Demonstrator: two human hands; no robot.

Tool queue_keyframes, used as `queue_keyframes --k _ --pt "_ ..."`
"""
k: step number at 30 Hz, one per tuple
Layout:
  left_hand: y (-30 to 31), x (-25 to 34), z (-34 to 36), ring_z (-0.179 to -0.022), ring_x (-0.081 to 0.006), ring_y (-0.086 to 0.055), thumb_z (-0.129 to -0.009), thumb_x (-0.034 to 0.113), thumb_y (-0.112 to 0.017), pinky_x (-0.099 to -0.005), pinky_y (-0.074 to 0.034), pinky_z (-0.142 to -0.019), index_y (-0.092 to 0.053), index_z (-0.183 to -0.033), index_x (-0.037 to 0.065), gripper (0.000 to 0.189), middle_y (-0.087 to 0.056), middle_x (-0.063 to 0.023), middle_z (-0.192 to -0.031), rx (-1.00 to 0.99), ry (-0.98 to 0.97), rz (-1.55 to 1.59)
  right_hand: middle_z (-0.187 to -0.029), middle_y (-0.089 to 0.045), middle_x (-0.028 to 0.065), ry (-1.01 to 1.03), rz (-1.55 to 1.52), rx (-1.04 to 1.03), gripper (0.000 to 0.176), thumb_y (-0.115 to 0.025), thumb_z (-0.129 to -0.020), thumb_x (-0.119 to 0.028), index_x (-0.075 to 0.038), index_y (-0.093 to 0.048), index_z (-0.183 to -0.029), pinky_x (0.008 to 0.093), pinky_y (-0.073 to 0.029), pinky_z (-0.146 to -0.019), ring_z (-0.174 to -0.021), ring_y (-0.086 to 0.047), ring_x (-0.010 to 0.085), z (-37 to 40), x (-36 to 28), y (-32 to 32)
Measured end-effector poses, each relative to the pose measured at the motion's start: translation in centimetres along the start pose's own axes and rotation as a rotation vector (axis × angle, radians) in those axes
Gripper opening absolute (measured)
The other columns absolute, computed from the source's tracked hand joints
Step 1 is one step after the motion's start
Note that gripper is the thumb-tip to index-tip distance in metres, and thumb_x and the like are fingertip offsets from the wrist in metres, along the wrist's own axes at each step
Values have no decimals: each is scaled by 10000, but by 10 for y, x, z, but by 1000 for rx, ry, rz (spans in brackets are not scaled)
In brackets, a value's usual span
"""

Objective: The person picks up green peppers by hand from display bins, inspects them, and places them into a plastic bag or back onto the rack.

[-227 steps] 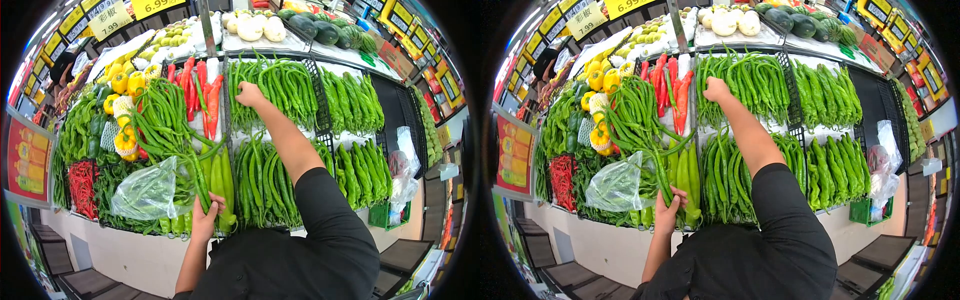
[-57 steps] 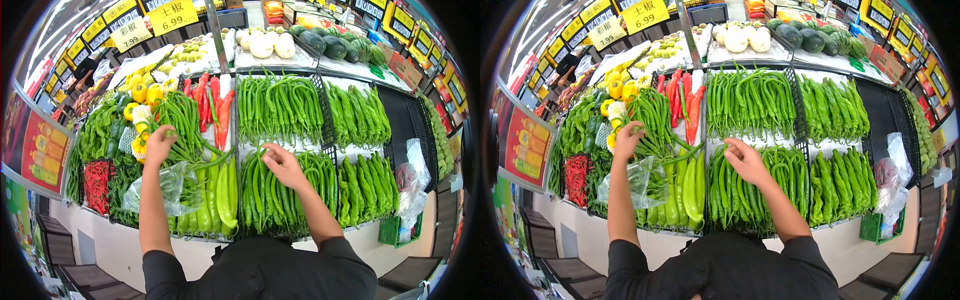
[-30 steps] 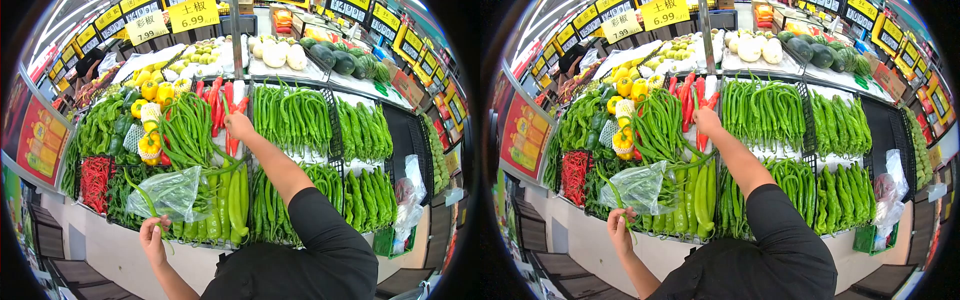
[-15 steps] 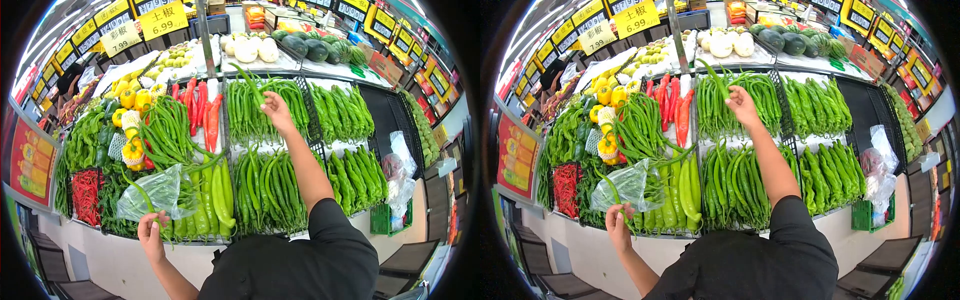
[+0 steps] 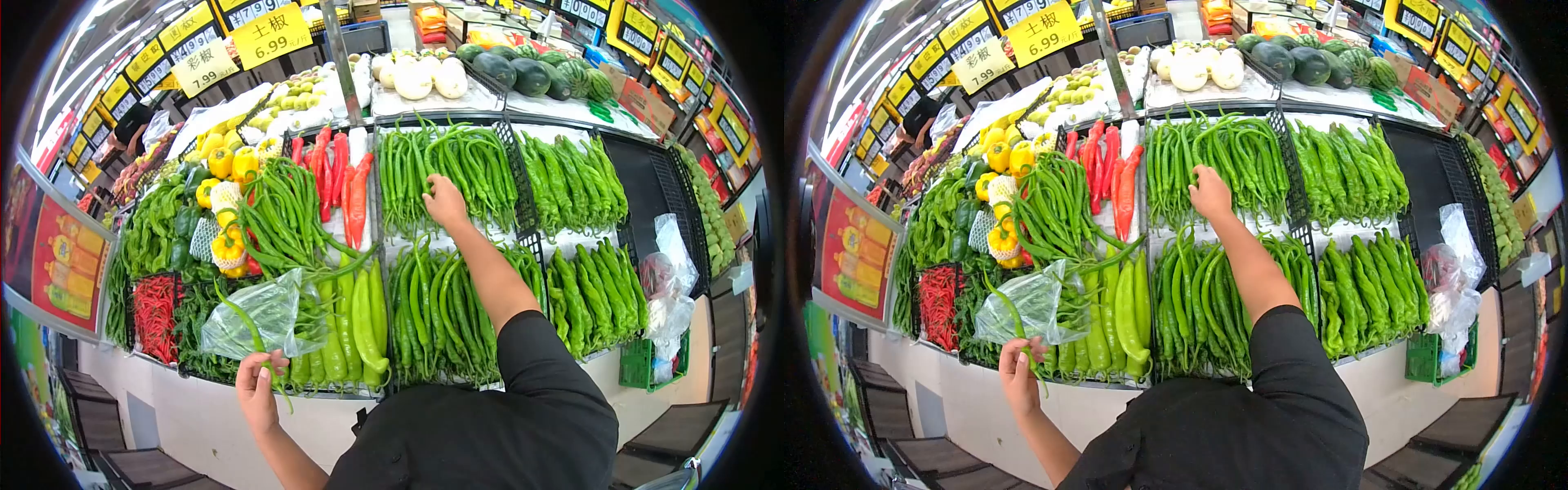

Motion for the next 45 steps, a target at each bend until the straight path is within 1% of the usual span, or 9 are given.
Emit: queue_keyframes --k 2,14,20,25,27,32,35,43,45 --pt "-3 0 -1 -942 -241 -645 -947 139 -560 -345 -469 -807 -569 -1146 29 228 -648 -170 -1131 -4 8 -2 -1127 -621 126 47 149 -54 410 -717 -833 -202 -107 -529 -1185 467 -498 -864 -1010 -615 356 1 -4 -8" --pt "-12 -9 -6 -940 -236 -656 -946 141 -561 -337 -473 -809 -567 -1156 18 243 -662 -177 -1122 -33 42 -10 -914 -673 143 71 45 -112 407 -759 -801 -171 -35 -581 -1141 431 -511 -770 -867 -645 332 -4 0 -4" --pt "-6 3 -5 -934 -242 -656 -942 139 -570 -339 -474 -806 -564 -1148 19 238 -664 -177 -1108 -13 0 -28 -1012 -671 145 40 -49 -238 400 -722 -837 -210 -32 -603 -1175 420 -517 -816 -909 -647 319 -4 3 -5" --pt "-12 19 -6 -935 -248 -645 -936 122 -572 -352 -477 -823 -563 -1135 20 223 -658 -174 -1107 -31 -71 -23 -975 -690 129 92 -232 -119 379 -689 -859 -209 -24 -623 -1184 365 -530 -769 -833 -661 244 26 -36 48" --pt "-25 23 -10 -943 -248 -639 -937 111 -568 -358 -478 -830 -562 -1135 23 217 -654 -172 -1111 -73 -99 -14 -951 -702 110 112 -394 -126 322 -666 -881 -203 -18 -644 -1144 336 -527 -764 -826 -652 189 57 -67 69" --pt "-100 25 -32 -1021 -233 -631 -915 12 -571 -358 -473 -909 -588 -1136 11 222 -654 -163 -1177 -255 -110 43 -914 -679 71 250 -623 -637 221 -630 -946 -220 -32 -654 -1060 322 -516 -761 -824 -621 142 179 -166 59" --pt "-150 19 -40 -1054 -212 -621 -910 -16 -573 -334 -465 -931 -604 -1149 1 241 -653 -157 -1210 -365 -121 -12 -808 -657 62 287 -782 -759 240 -657 -937 -224 -13 -646 -1050 299 -493 -663 -716 -584 120 235 -193 46" --pt "-215 -3 -32 -1158 -180 -570 -959 36 -534 -318 -429 -996 -566 -1313 12 356 -567 -140 -1365 -543 -26 44 -672 -554 4 107 -988 -654 209 -680 -930 -148 -25 -537 -839 266 -384 -528 -600 -479 53 245 -160 38" --pt "-212 -5 -32 -1191 -205 -557 -978 47 -501 -345 -410 -1028 -459 -1423 22 448 -529 -145 -1400 -526 -44 -6 -714 -593 -2 1 -1062 -652 129 -653 -946 -134 -29 -588 -909 253 -436 -561 -632 -531 55 236 -151 40"
Point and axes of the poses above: each hand's wrist, its own z-axis away from the middle knuckle, its own y-axis out of the back of the hand, x = y × z, the point moved 9 cm from there along -z, towards the middle knuckle
